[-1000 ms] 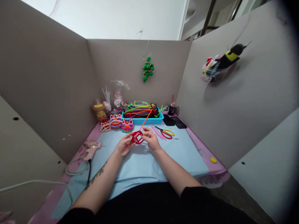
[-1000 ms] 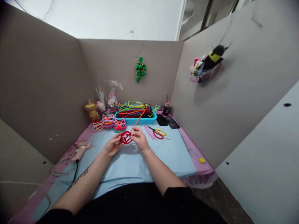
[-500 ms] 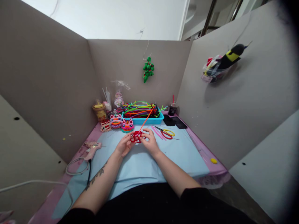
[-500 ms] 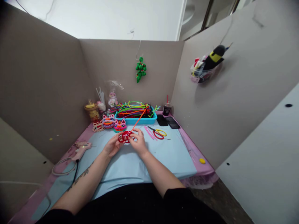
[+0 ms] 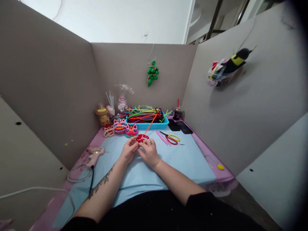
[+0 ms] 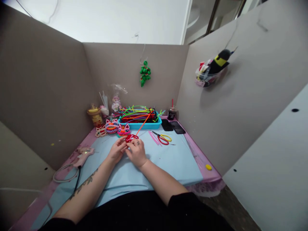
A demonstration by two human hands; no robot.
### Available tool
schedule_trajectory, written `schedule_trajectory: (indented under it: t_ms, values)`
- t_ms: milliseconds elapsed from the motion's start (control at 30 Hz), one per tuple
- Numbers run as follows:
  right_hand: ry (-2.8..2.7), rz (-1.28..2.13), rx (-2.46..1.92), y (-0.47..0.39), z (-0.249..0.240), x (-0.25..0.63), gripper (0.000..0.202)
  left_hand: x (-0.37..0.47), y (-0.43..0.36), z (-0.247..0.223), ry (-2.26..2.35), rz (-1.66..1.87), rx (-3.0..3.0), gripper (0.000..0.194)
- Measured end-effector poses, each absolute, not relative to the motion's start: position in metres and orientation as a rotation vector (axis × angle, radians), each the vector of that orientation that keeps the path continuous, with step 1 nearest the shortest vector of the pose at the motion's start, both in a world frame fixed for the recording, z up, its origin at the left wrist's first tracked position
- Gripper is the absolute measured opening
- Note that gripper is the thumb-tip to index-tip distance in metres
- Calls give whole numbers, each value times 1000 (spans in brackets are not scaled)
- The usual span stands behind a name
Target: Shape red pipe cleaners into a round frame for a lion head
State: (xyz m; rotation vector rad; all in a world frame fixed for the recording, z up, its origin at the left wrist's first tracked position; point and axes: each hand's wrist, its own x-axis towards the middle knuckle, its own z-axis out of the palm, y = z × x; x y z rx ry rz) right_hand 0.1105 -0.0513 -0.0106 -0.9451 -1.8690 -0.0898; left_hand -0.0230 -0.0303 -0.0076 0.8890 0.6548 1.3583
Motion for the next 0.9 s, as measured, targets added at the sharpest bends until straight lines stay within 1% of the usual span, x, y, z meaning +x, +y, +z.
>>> schedule_trajectory:
  t_ms: [133, 267, 500, 667, 800, 900]
  values:
    - [-1838, -81, -974, -48, -12, 109, 12, -20, -33, -7, 674, 1361, 934, 48]
    - [-1814, -20, -946, -48, -11, 111, 11, -20, -31, -8, 673, 1371, 921, 45]
    - [-1979, 343, -619, -51, -10, 107, 13, -25, -21, -15, 785, 1553, 814, 42]
    - [-2020, 602, -519, -52, -9, 107, 11, -25, -22, -12, 801, 1545, 785, 43]
    - [-1984, 656, -596, -51, -10, 112, 16, -25, -24, -11, 815, 1527, 845, 41]
    - [-1771, 524, -797, -46, -12, 118, 19, -25, -24, -13, 826, 1523, 926, 39]
